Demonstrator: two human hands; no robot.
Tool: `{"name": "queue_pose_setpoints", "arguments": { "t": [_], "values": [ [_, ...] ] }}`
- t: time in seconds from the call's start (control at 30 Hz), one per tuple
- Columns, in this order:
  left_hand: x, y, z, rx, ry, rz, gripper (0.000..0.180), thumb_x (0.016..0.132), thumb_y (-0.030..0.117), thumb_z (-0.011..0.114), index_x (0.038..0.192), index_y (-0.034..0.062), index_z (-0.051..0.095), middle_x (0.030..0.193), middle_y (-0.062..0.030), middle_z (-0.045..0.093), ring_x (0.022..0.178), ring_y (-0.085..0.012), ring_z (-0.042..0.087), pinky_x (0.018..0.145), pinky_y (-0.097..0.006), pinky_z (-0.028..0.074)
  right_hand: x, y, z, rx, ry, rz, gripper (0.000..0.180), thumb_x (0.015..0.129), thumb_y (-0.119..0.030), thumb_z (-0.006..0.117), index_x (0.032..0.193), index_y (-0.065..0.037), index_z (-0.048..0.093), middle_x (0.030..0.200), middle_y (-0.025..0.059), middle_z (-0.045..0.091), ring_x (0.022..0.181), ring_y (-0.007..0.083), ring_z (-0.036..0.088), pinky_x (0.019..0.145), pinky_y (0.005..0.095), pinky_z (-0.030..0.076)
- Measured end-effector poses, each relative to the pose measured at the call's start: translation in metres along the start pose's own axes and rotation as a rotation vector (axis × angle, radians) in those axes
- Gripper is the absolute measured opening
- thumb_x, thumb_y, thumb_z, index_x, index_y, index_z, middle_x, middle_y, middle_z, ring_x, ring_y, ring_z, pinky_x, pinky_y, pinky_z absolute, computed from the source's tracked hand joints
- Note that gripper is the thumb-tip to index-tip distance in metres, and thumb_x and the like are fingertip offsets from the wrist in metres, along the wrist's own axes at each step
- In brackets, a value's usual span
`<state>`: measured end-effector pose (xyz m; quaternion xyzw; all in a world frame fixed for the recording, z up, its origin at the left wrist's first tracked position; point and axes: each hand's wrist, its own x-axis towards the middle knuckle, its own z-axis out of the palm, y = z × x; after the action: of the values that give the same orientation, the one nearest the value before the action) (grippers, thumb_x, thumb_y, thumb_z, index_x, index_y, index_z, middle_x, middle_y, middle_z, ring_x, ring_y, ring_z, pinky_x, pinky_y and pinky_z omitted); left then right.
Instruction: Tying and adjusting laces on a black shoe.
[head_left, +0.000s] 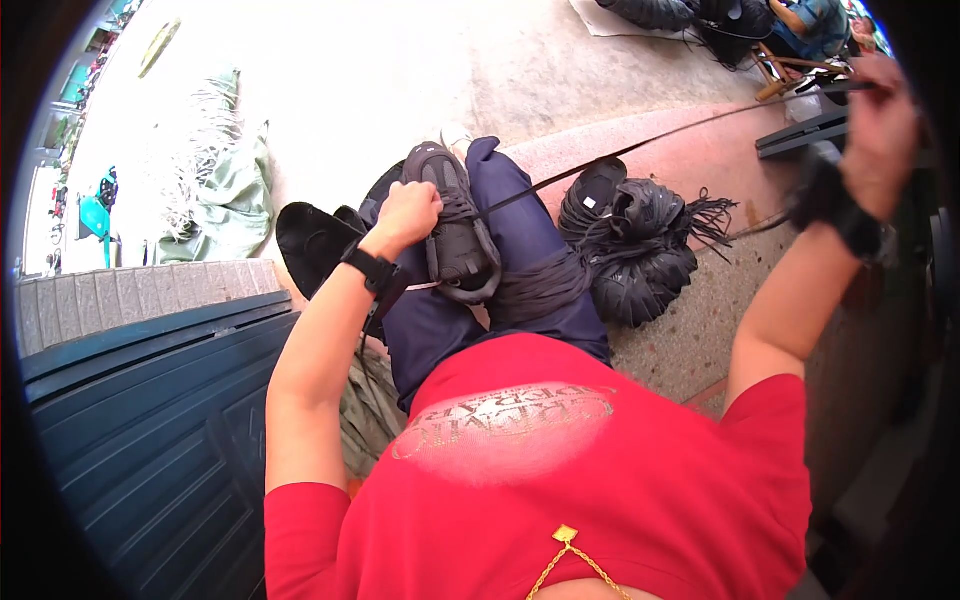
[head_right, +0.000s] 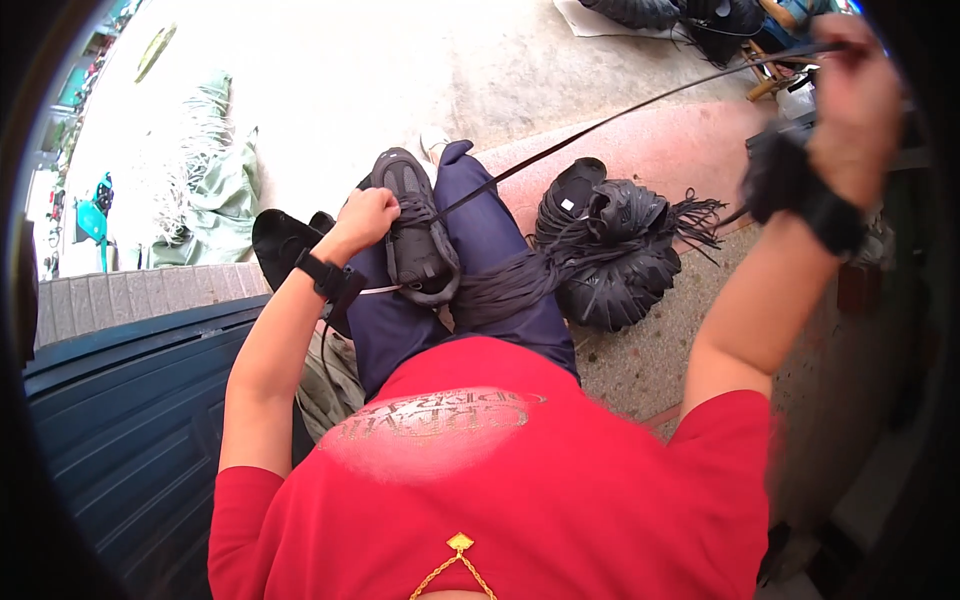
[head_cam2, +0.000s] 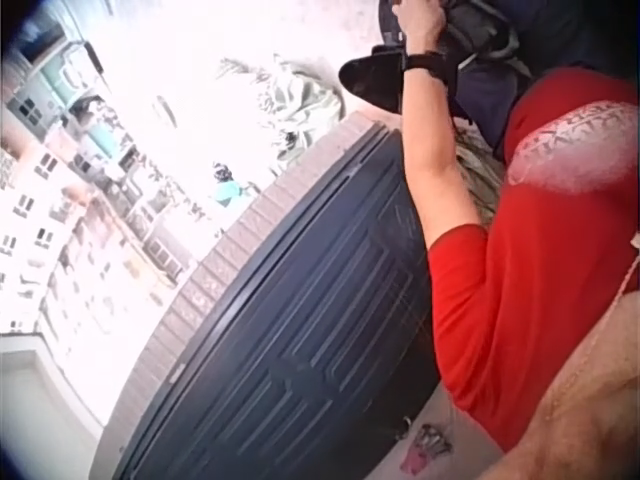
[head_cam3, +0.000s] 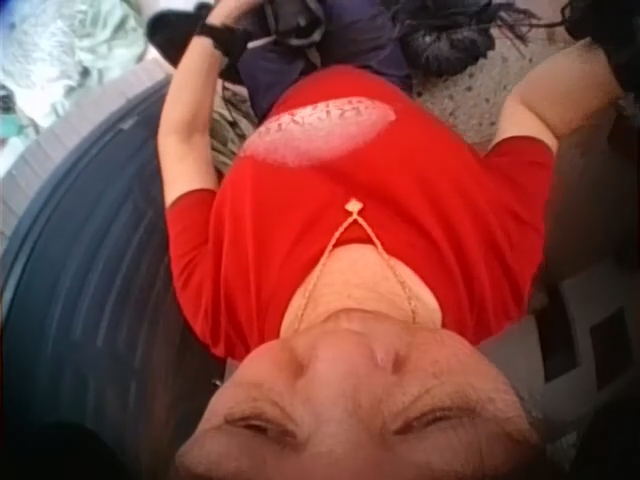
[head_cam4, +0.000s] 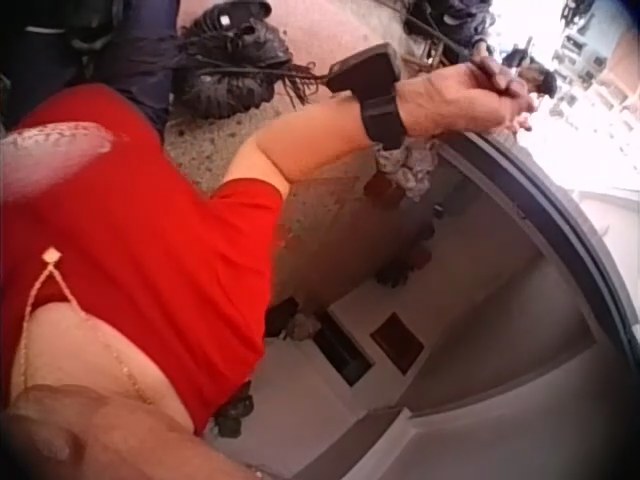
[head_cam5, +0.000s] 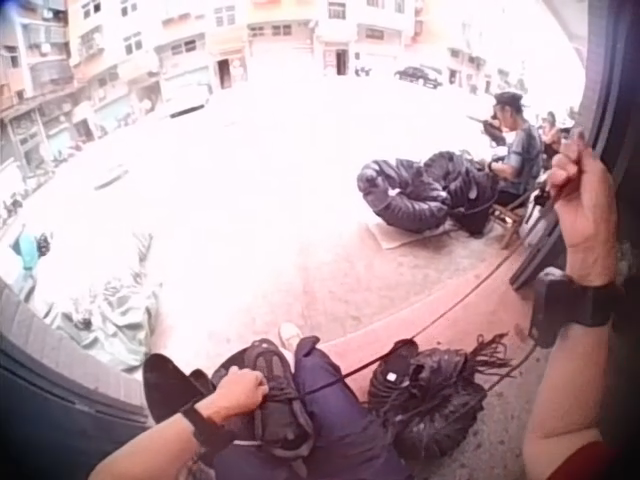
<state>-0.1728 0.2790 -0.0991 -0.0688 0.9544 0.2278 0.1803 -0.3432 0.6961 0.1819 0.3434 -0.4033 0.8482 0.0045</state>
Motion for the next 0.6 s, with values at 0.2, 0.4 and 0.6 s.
{"name": "queue_pose_setpoints", "arguments": {
  "t": [0.2,0.4,0.6],
  "values": [
    [-0.016,-0.019,-0.005,0.007,-0.095,-0.071,0.013,0.073,0.018,0.061,0.081,0.0071,0.061,0.086,-0.0128,0.062,0.095,-0.0329,0.051,0.078,-0.041,0.044,-0.109,0.204,0.091,-0.840,0.132,0.893,0.018,0.084,-0.022,0.051,0.094,-0.008,0.056,0.068,-0.0025,0.050,0.055,0.0085,0.045,0.050,0.0229,0.039],
    [-0.022,-0.021,-0.013,-0.235,-0.058,0.054,0.013,0.072,0.011,0.060,0.078,-0.0005,0.056,0.067,-0.0087,0.057,0.064,-0.0167,0.054,0.059,-0.028,0.044,-0.219,0.305,0.148,-1.011,-0.598,0.794,0.020,0.075,-0.021,0.054,0.085,-0.007,0.064,0.073,0.0155,0.062,0.075,0.0287,0.061,0.067,0.0385,0.048],
    [-0.034,-0.022,-0.023,-0.901,-0.175,-0.206,0.018,0.080,0.011,0.056,0.096,0.0035,0.052,0.073,-0.0005,0.054,0.065,-0.0080,0.051,0.055,-0.020,0.040,-0.244,0.338,0.175,-1.428,-0.615,0.506,0.009,0.076,-0.011,0.049,0.075,-0.004,0.055,0.067,0.0124,0.061,0.063,0.0261,0.062,0.055,0.0363,0.050]
  ]
}}
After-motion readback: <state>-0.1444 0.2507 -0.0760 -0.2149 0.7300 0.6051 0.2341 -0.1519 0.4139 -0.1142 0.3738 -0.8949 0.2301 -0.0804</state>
